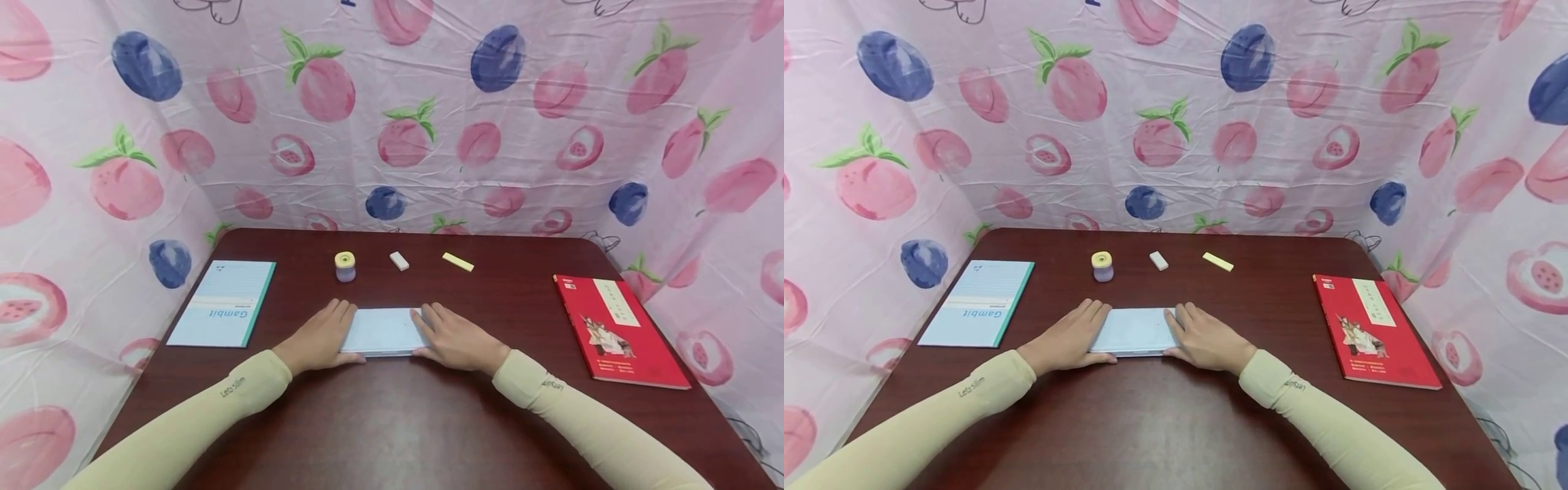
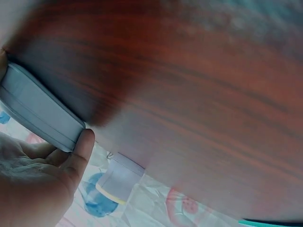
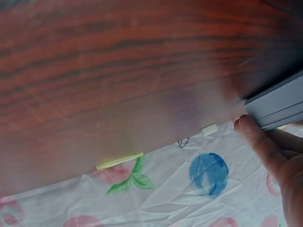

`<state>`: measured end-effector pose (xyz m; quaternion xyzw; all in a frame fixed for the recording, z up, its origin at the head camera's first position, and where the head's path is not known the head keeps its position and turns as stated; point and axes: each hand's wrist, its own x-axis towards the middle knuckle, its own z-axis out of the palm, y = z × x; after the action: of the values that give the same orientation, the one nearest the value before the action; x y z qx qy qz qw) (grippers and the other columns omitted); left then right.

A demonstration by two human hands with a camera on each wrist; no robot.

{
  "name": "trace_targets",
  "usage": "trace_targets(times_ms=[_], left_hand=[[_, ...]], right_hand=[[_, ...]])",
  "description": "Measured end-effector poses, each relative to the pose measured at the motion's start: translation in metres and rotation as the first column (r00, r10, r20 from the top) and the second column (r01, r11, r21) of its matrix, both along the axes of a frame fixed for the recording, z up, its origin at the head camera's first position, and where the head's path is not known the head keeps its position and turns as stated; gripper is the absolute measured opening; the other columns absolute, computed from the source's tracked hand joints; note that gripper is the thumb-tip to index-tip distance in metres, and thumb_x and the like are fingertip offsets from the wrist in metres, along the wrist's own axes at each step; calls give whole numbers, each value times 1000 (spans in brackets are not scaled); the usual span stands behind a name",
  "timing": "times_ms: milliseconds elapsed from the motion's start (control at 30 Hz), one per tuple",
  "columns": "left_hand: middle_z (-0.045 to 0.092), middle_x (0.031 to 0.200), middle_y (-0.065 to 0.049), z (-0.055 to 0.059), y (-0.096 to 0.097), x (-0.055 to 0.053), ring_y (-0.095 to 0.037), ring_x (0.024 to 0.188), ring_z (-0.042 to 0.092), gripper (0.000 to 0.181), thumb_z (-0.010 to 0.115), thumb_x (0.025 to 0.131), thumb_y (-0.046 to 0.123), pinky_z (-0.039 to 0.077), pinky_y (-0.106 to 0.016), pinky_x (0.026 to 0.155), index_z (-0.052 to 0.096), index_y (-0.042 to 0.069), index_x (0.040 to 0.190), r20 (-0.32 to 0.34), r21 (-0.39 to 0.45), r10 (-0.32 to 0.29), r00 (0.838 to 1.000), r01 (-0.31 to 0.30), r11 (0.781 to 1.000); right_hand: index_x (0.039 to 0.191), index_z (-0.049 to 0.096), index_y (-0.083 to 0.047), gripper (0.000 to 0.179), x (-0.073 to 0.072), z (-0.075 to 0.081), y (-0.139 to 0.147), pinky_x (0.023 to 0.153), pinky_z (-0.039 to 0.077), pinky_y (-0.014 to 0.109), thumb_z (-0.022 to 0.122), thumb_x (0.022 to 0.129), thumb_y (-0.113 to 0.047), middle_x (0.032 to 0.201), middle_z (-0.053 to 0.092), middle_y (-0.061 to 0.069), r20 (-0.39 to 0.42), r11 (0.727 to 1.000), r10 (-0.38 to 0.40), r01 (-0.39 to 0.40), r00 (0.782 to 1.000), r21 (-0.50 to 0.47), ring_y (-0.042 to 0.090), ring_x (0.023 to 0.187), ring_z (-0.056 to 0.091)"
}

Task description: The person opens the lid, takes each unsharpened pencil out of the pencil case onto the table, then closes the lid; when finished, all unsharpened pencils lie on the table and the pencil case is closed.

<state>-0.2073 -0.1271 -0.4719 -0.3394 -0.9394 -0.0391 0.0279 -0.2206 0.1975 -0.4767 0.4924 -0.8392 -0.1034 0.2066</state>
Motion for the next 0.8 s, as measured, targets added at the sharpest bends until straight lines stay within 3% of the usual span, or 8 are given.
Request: trace_targets(times_ms=[233, 500, 600, 800], left_hand=[[59, 127, -14, 2, -1, -1, -24, 111, 53, 98, 81, 84, 70, 53, -40, 101, 51, -3, 143, 31, 96, 0, 1000, -3, 995], [59, 136, -15, 3, -1, -1, -25, 121, 53, 109, 84, 79, 71, 53, -42, 107, 48, -2, 152, 115, 148, 46, 992, -63, 987], [57, 142, -15, 3, -3, 0, -28, 128, 52, 116, 85, 77, 72, 51, -45, 111, 44, 0, 158, 188, 173, 79, 979, -112, 979], [53, 154, -16, 6, -9, 5, -33, 142, 48, 118, 85, 79, 69, 42, -56, 122, 36, 7, 166, 332, 242, 122, 935, -209, 948]], right_hand=[[144, 63, 1, 61, 0, 14, 5, 96, 60, 38, 60, 107, -49, 121, 73, 17, 28, 999, 2, -1, 1000, -35, 29, 106, 68], [145, 62, -1, 65, 1, 12, 7, 96, 59, 38, 46, 112, -55, 123, 72, 15, 15, 999, -14, 15, 1000, -41, 28, 105, 68], [147, 61, -3, 67, 2, 12, 8, 97, 60, 39, 46, 111, -58, 128, 73, 16, 22, 999, -23, 24, 999, -45, 29, 109, 71], [148, 62, -9, 68, 0, 14, 9, 97, 62, 42, 53, 106, -62, 135, 74, 14, 35, 998, -45, 46, 998, -45, 29, 115, 74]])
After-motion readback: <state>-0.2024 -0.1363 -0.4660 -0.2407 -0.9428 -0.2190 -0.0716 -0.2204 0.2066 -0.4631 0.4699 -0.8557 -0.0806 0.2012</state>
